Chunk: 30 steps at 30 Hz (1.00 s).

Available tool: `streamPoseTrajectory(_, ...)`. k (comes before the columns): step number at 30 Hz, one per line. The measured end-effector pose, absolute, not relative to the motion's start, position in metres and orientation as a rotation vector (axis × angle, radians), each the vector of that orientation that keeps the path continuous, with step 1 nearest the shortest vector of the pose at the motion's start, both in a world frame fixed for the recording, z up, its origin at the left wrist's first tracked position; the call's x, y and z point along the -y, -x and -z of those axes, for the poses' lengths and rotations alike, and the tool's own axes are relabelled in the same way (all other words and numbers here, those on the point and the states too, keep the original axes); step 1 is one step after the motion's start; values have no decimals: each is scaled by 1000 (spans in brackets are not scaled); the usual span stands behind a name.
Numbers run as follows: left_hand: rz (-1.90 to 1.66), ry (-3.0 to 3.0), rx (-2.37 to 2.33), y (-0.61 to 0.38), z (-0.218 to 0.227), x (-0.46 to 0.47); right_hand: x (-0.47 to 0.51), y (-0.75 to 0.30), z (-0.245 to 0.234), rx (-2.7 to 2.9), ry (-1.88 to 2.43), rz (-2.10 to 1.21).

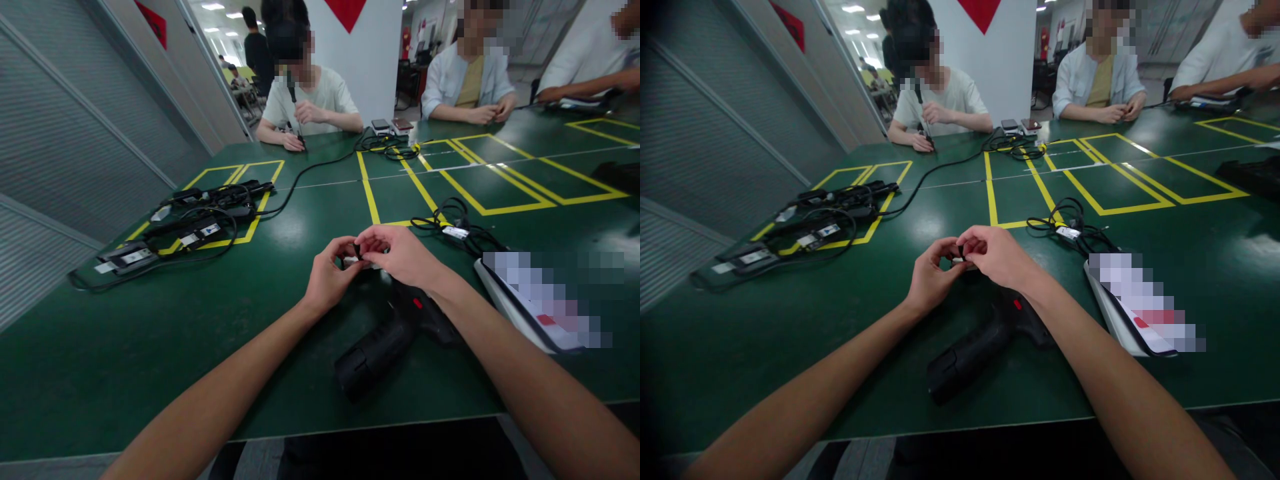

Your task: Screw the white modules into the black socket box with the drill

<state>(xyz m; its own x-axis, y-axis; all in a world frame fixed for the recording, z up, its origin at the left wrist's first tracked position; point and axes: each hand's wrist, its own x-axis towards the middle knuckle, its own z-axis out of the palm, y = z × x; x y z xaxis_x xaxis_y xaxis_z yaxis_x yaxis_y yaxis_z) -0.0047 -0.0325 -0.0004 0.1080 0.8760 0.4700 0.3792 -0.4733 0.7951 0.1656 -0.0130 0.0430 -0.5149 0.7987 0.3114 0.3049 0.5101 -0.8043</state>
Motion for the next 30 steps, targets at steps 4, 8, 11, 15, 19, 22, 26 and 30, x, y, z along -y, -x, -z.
streamPoseTrajectory(4,-1346,-1922,-1225,6,1,32,10,-167,-38,2056,930,-903)
streamPoseTrajectory(8,-1324,-1946,-1225,6,0,32,9,-168,-34,2062,940,-946)
streamPoseTrajectory(11,-1335,-1970,-1233,6,0,33,9,-170,-34,2039,979,-973)
streamPoseTrajectory(15,-1359,-2006,-1235,7,1,33,8,-171,-35,1993,1030,-1045)
streamPoseTrajectory(19,-1330,-2052,-1225,8,1,34,8,-171,-34,1975,1042,-1148)
streamPoseTrajectory(22,-1323,-2096,-1216,10,0,35,8,-170,-34,1967,1043,-1176)
streamPoseTrajectory(26,-1304,-2133,-1228,11,-2,35,9,-170,-36,1962,1039,-1169)
streamPoseTrajectory(30,-1293,-2110,-1222,12,-2,34,11,-169,-39,1950,1050,-1134)
